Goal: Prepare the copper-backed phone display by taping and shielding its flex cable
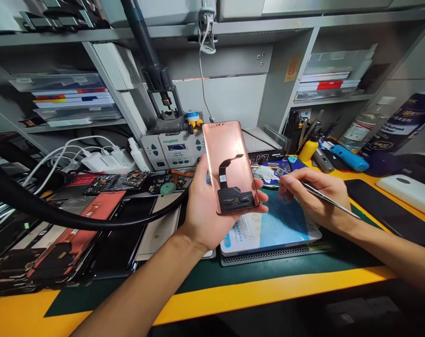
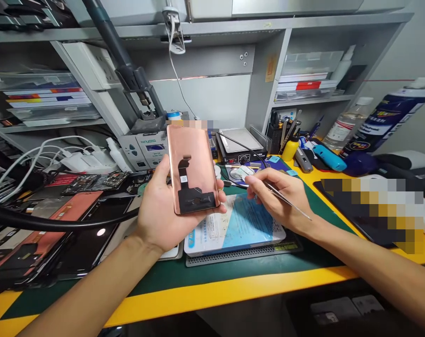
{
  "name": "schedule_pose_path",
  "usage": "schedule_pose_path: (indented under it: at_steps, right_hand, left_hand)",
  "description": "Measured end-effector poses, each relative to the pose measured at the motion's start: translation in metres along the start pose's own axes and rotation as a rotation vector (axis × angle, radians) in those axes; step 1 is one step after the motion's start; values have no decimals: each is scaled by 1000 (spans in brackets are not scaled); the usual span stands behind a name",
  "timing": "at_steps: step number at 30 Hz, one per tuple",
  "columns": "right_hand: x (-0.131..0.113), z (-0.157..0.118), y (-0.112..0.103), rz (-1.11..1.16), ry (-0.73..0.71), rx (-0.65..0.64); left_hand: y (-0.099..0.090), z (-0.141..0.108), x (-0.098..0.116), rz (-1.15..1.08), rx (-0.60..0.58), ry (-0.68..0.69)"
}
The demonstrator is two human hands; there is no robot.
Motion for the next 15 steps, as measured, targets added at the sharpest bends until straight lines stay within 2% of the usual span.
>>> schedule_pose_path:
  at_steps: [5, 9, 15]
  right_hand:
    - [3, -1, 2, -50, -40, -60]
    - [3, -2, 2, -56, -45, -43]
    - [-16, -8, -1, 168, -107, 44]
  left_hand:
    - [-3, 1, 1, 11, 57, 14]
    - [-4, 0, -1, 11, 98, 10]
    - [-7, 0, -1, 27, 160, 33]
Point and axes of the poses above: each hand's wrist, its own z-axis towards the middle knuckle, its own y-axis out of the palm, x = y × z, the point moved 8 cm from there along z, towards the middle knuckle, and after that the axes turned 10 degrees about z, right-handed, at the moved point
